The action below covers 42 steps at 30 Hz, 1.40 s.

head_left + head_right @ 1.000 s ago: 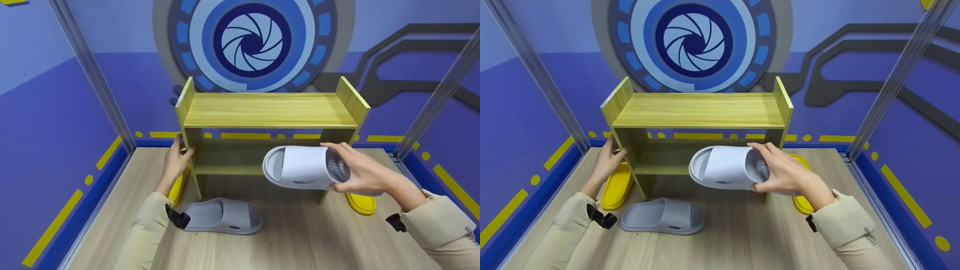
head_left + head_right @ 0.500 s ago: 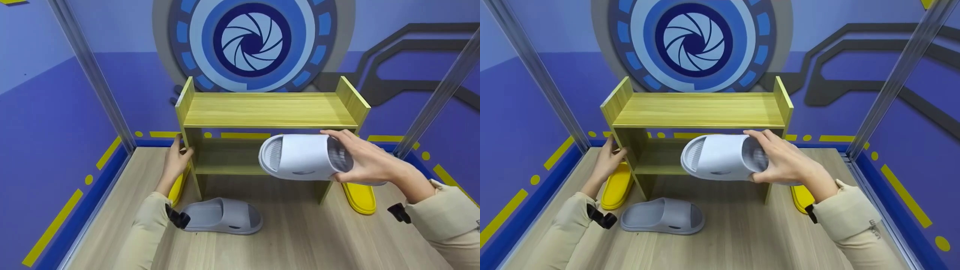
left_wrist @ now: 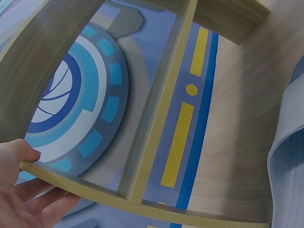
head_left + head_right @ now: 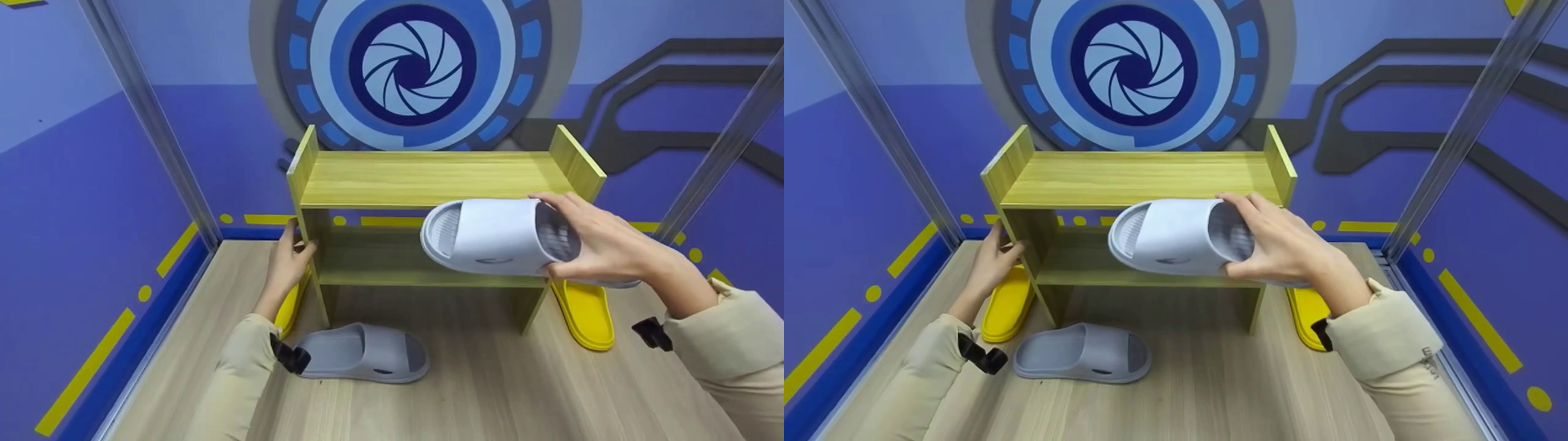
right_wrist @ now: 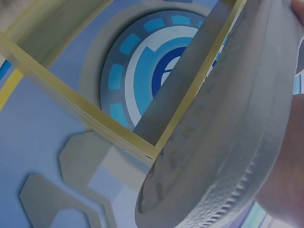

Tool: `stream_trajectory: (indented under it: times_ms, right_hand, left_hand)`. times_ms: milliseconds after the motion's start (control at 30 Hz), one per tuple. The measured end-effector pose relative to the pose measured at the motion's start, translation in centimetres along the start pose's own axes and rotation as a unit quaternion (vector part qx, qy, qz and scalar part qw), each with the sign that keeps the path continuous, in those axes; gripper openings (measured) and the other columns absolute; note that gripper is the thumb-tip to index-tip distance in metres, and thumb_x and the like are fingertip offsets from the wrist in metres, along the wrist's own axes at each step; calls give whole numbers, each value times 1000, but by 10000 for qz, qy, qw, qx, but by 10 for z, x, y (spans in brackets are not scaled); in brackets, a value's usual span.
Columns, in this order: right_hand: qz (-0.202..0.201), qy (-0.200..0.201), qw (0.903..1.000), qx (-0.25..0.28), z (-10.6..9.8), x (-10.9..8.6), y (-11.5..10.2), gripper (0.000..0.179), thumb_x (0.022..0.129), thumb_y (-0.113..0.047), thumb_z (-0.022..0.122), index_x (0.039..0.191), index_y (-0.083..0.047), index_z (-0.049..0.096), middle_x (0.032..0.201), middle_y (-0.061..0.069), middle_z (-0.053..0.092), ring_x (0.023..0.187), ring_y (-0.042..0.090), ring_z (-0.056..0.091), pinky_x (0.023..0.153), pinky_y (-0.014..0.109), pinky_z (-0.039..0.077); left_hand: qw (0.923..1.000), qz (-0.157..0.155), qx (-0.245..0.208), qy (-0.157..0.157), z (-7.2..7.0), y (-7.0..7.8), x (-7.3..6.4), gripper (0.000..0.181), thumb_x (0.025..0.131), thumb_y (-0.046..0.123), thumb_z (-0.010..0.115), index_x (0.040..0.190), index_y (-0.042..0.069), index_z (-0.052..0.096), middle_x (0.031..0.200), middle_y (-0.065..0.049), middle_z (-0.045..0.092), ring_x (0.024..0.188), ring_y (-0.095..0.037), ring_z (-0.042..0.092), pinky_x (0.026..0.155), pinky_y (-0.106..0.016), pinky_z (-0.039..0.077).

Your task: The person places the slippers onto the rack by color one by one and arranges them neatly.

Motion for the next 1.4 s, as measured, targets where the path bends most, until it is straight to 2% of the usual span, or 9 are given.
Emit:
stream_trajectory:
  times_ms: [367, 567, 767, 967, 1233, 1400]
  right_hand:
    - [795, 50, 9963, -337, -8, 8, 3, 88, 67, -39, 72, 138, -22, 23, 115, 9, 43, 86, 22, 45, 62, 38, 41]
    - [1277, -66, 9910, -407, -13, 18, 4, 92, 69, -50, 67, 141, -25, 15, 119, 15, 40, 85, 29, 46, 64, 47, 42]
    - [1372, 39, 9897, -414, -13, 26, 8, 90, 70, -51, 65, 140, -26, 14, 120, 17, 39, 84, 32, 47, 66, 51, 41]
    - [1493, 144, 9866, -643, -14, 37, 11, 86, 71, -56, 60, 139, -32, 14, 120, 19, 39, 83, 35, 48, 66, 54, 41]
    - [1974, -20, 9761, -907, -16, 51, 8, 90, 69, -68, 51, 140, -25, 17, 124, 21, 38, 92, 37, 46, 71, 56, 37]
    - [1932, -219, 9757, -1011, -17, 56, -1, 92, 72, -65, 51, 142, -19, 13, 129, 25, 33, 95, 41, 46, 76, 58, 35]
  left_hand:
    - [10000, -32, 2, -15, 1, 0, 0, 49, 86, 10, 54, 130, 5, 34, 124, -21, 44, 101, -36, 52, 80, -43, 44]
    - [10000, 11, -49, -6, 1, 1, -1, 49, 86, 10, 54, 130, 6, 34, 124, -21, 45, 100, -35, 52, 79, -43, 44]
    - [10000, 34, -61, 1, 1, 1, -1, 49, 85, 8, 54, 130, 5, 34, 122, -21, 46, 100, -36, 52, 79, -43, 44]
    - [9999, -2, -106, -8, 1, 1, -1, 50, 85, 8, 54, 131, 3, 33, 125, -21, 43, 102, -36, 51, 80, -43, 44]
    - [10000, -9, -84, 29, 0, 1, -1, 49, 85, 10, 54, 129, 4, 35, 125, -21, 43, 100, -36, 52, 79, -43, 44]
    - [10000, -10, -58, 43, 0, 1, -1, 49, 85, 9, 55, 129, 5, 35, 126, -21, 42, 100, -36, 53, 79, -43, 45]
Point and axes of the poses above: each hand's wrist, its own x-axis towards the middle knuckle, its own z-axis out of the palm, y = z × x, the point moved 3 cm from there along x, towards the middle knuckle
